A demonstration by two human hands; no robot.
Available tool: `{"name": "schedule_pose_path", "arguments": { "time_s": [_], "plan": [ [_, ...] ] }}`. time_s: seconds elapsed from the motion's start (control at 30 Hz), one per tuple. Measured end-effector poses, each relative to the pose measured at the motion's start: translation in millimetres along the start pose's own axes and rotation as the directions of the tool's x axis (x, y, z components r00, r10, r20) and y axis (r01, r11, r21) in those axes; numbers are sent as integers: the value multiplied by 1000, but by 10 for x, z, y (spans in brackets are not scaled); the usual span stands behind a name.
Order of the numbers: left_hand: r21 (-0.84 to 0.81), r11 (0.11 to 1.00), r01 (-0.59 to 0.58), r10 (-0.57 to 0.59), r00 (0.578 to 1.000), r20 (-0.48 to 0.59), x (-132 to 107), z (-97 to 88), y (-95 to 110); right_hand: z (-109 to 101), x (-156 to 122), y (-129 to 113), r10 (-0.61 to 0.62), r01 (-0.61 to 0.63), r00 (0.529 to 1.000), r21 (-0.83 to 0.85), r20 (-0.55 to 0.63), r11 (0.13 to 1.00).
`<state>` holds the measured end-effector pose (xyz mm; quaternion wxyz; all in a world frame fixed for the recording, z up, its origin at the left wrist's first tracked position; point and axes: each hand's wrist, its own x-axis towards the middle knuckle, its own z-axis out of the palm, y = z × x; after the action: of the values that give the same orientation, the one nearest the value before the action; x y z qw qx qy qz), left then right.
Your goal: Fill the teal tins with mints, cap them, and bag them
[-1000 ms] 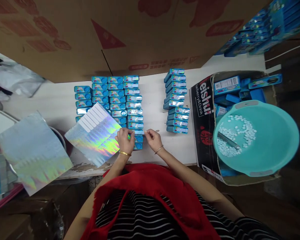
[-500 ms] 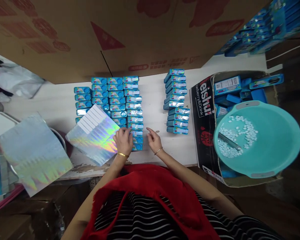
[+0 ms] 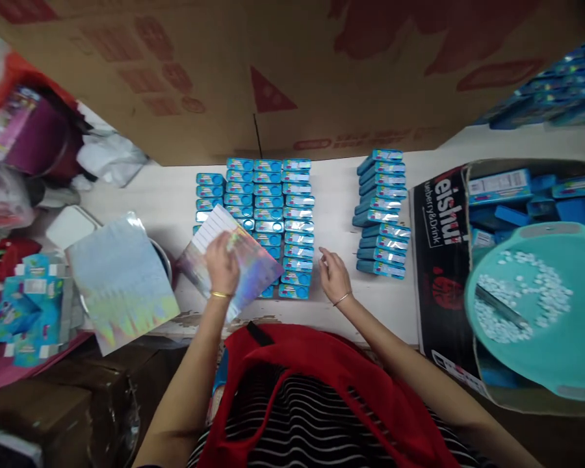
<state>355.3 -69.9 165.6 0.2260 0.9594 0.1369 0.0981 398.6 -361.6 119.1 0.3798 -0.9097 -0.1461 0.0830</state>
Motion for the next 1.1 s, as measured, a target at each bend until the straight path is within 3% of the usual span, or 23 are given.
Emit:
{"name": "schedule_pose_path", "arguments": {
  "time_s": [0.03, 0.1, 0.2, 0.3, 0.4, 0.47, 0.53, 0.6, 0.7, 0.8, 0.97, 1.1],
  "plan": [
    [33, 990, 134, -132, 990, -55, 74, -136, -257, -11, 92, -138, -48, 49, 998, 27, -47, 998],
    [89, 945, 315, -311, 949, -51, 178, -349, -728, 34, 294, -475, -164, 168, 984, 60, -64, 984],
    [106, 918, 383, -387, 922, 19, 228, -442, -1153, 266, 579, -1027, -318, 317, 948, 37, 24, 948],
    [133, 930, 343, -358, 927, 108, 214, -376, -1199, 574, 763, -1496, -414, 424, 892, -23, 180, 905],
    [151, 946, 287, -309, 940, 147, 209, -398, -1027, 785, 863, -1826, -466, 503, 840, -76, 279, 861],
    [37, 978, 207, -210, 964, 162, 230, -514, -883, 834, 940, -1968, -518, 567, 801, -99, 301, 818],
    [-138, 987, 85, -57, 979, 194, 276, -665, -758, 816, 1059, -2047, -556, 615, 769, -126, 315, 779],
    [-275, 961, 20, 51, 968, 247, 346, -787, -671, 753, 1207, -2067, -543, 624, 760, -165, 358, 764],
    [-343, 938, 43, 75, 943, 323, 479, -822, -599, 641, 1394, -2020, -505, 641, 724, -188, 469, 744],
    [-374, 926, 38, 92, 941, 325, 623, -710, -545, 592, 1462, -1935, -541, 672, 677, -121, 499, 731],
    [-436, 897, 70, 97, 932, 350, 793, -541, -581, 591, 1547, -1730, -436, 551, 730, -76, 526, 831],
    [-391, 915, 103, 81, 900, 429, 830, -486, -741, 550, 1697, -1571, -400, 538, 763, -154, 508, 829]
  ]
}}
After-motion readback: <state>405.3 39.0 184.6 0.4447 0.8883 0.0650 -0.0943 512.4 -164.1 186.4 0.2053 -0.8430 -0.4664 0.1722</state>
